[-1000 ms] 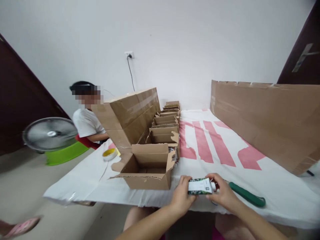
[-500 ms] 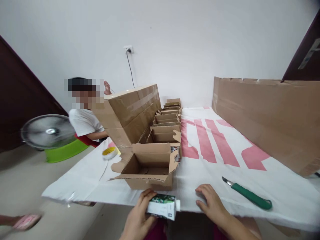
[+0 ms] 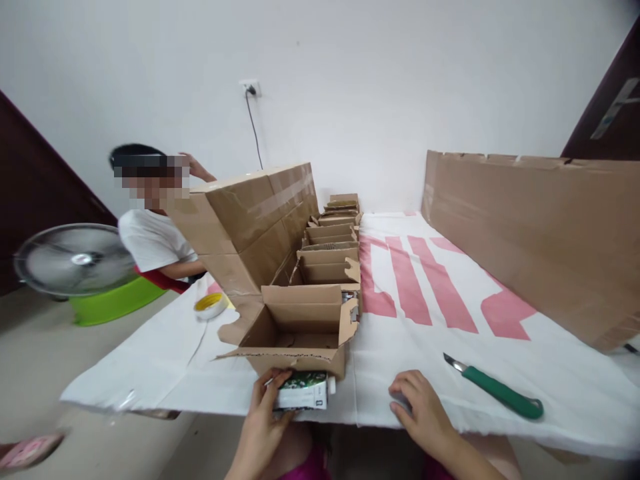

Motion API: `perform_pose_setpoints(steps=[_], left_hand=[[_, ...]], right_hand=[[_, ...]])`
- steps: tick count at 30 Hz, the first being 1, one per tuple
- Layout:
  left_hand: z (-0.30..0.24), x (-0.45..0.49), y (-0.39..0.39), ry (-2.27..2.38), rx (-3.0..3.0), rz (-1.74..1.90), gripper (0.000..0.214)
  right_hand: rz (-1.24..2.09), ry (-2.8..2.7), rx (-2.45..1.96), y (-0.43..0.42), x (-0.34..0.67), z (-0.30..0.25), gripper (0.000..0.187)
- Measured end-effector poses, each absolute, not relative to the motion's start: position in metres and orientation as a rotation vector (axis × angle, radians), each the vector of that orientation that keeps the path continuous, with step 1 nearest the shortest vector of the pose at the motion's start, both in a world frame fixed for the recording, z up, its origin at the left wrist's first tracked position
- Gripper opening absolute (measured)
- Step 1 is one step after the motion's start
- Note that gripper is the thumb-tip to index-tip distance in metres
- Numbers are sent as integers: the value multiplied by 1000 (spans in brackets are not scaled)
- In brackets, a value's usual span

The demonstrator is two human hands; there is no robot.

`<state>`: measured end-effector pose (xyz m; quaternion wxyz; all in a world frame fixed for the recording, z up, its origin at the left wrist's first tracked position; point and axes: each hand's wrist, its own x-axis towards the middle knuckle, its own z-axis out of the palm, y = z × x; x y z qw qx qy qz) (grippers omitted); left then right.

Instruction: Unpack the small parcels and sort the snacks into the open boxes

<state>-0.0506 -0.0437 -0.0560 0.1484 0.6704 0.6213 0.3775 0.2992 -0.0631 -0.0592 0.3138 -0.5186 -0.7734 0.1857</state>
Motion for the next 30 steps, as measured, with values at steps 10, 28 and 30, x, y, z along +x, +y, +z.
perform_pose_setpoints(steps=[10,28,30], left_hand=[[-60,-33,-43,1663,1969,977,51],[-68,2,-57,1954,2292,1114,54],[-65,9,-60,1960,2396,1159,51]], right_hand=[[419,-2062,-1362,-63,299,-64,11],[408,-2030,-1366,-63,298,-61,13],[476,-2031,-1356,-65,301,-57,18]])
